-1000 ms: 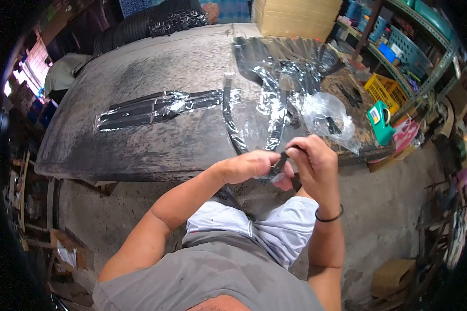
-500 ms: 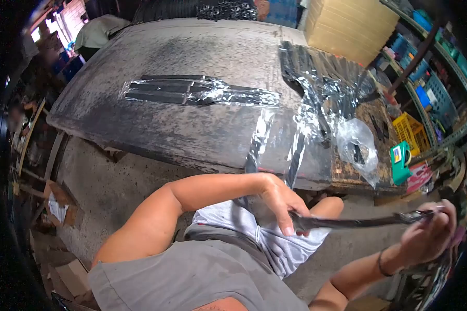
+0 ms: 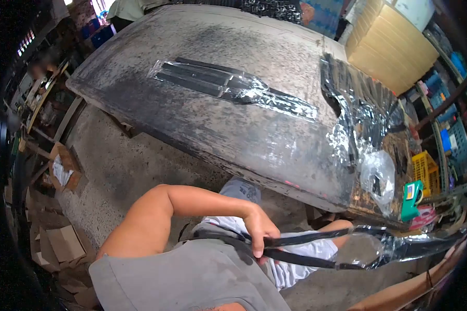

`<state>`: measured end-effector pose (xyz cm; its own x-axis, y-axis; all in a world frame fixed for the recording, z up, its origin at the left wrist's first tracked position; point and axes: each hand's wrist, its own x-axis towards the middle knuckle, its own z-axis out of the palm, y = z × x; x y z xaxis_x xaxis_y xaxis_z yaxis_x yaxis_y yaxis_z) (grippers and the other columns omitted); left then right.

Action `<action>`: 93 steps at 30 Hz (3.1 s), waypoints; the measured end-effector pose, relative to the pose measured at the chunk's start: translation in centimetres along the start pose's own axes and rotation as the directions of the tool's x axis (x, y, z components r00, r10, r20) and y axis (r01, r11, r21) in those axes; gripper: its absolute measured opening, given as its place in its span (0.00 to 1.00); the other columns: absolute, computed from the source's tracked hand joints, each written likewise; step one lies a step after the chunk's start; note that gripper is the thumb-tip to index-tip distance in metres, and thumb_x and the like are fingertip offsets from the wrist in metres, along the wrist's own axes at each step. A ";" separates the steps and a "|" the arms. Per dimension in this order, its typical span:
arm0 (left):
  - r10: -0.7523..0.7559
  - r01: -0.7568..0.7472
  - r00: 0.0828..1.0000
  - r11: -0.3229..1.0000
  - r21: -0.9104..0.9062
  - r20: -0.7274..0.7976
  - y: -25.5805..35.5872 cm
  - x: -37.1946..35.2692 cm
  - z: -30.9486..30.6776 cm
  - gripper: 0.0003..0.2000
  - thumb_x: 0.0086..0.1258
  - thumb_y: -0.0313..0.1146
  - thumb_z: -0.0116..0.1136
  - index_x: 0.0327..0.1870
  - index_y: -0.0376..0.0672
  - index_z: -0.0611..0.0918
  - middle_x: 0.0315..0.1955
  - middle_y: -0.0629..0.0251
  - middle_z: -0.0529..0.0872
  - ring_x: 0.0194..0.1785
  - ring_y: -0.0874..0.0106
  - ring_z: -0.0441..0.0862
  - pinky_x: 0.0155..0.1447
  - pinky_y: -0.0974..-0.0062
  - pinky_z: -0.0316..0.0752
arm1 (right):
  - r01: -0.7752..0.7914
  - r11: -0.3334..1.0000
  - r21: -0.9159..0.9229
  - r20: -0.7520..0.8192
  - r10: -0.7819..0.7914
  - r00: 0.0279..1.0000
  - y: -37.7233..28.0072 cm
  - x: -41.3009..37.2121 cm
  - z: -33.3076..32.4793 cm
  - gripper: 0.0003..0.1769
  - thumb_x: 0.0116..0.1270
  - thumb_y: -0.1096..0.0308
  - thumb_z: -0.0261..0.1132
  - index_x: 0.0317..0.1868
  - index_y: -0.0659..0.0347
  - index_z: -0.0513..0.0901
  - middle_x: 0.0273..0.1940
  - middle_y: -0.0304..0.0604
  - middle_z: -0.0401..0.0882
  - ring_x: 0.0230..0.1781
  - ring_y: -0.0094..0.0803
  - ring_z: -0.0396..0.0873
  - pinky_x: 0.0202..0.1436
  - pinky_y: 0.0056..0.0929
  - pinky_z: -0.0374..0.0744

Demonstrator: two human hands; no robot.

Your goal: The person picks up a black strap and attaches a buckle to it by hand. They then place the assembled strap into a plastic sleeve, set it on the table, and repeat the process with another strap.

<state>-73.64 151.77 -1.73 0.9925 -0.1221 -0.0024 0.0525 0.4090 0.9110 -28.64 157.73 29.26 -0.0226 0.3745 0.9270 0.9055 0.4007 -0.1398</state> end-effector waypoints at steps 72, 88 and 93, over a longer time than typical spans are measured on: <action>0.766 0.788 -0.554 0.357 -0.501 -0.326 -4.2 -40.3 -7.4 0.33 0.69 0.50 0.53 0.72 0.47 0.60 0.72 0.43 0.50 0.74 0.46 0.50 0.71 0.49 0.54 | -0.065 0.990 0.128 0.843 -0.074 0.533 -23.1 -27.8 40.4 0.33 0.72 0.45 0.47 0.70 0.58 0.63 0.72 0.52 0.55 0.74 0.52 0.50 0.73 0.54 0.50; 0.469 -0.474 0.861 0.596 0.648 0.198 12.2 -1.7 6.4 0.16 0.66 0.40 0.61 0.41 0.33 0.83 0.44 0.50 0.83 0.46 0.54 0.80 0.53 0.59 0.74 | 0.013 0.980 0.200 0.737 -0.159 0.656 -20.9 -31.3 29.0 0.27 0.69 0.49 0.55 0.61 0.56 0.73 0.65 0.46 0.68 0.68 0.45 0.61 0.70 0.46 0.58; 0.597 -0.332 0.801 0.379 0.864 0.046 11.0 -2.3 9.6 0.05 0.66 0.29 0.60 0.36 0.37 0.81 0.36 0.59 0.83 0.40 0.60 0.83 0.52 0.59 0.79 | -0.041 0.960 0.276 0.691 -0.169 0.703 -17.8 -32.0 26.4 0.25 0.66 0.52 0.59 0.59 0.56 0.75 0.63 0.44 0.70 0.67 0.44 0.64 0.68 0.44 0.62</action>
<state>-76.44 147.84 12.25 0.8216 0.1046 0.5605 -0.4047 -0.5854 0.7025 -55.28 160.72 -7.09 -0.4615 0.7733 0.4348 0.7534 0.6004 -0.2681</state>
